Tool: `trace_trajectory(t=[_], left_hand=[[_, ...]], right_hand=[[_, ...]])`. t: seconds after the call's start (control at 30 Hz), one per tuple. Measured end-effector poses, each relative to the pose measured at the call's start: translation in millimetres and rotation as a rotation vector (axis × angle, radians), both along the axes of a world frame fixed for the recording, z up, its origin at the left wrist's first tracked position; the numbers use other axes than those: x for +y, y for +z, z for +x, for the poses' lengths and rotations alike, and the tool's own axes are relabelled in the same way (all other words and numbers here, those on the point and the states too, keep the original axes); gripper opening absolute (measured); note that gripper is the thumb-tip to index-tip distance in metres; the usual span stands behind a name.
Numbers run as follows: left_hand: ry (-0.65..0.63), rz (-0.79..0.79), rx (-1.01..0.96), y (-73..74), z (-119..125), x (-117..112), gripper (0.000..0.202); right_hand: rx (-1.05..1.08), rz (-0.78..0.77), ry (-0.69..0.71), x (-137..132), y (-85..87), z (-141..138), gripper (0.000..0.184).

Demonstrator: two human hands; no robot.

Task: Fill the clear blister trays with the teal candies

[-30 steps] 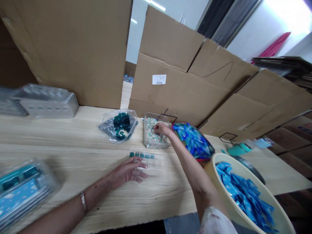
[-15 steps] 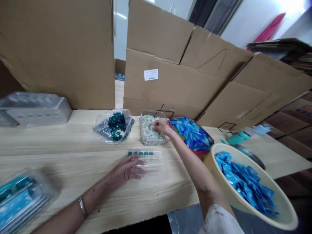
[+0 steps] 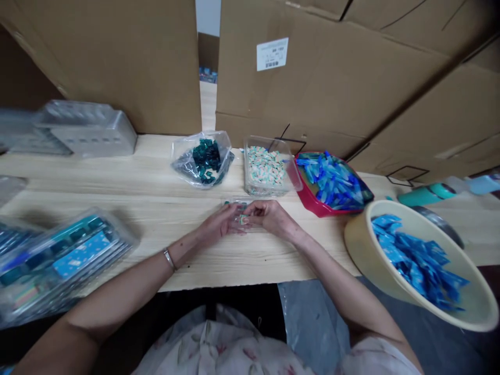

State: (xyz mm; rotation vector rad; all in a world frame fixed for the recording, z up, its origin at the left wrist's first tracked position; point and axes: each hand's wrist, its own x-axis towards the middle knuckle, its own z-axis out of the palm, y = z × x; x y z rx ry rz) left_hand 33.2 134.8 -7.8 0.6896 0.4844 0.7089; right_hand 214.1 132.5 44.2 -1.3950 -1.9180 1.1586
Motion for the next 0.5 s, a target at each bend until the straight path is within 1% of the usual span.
trace_trajectory(t=[0.07,0.13,0.17,0.3,0.4,0.5], left_hand=[[0.025,0.02,0.003,-2.1,1,-1,0.033],[0.046,0.027,-0.005,-4.0,2,-3,0.031],[0.055,0.025,-0.011,-4.5,3,-4,0.03],[0.103,0.004,0.014,-3.3,4,-6,0.027],[0.109,0.009,0.008,-3.4,4,-7,0.027],[0.091,-0.002,-0.017,-5.0,4,-7,0.027]], right_hand=[[-0.112,0.09,0.004,-6,-3.3,-4,0.013],[-0.212,0.184,0.026,-13,-1.8,-9,0.004],[-0.249,0.228,0.04,-17,-0.5,-12,0.003],[-0.305,0.357,0.081,-29,-0.4,-20,0.01],[-0.302,0.404,0.028,-32,-6.5,-22,0.011],[-0.274,0.421,-0.061,-35,-13.9,-23,0.009]])
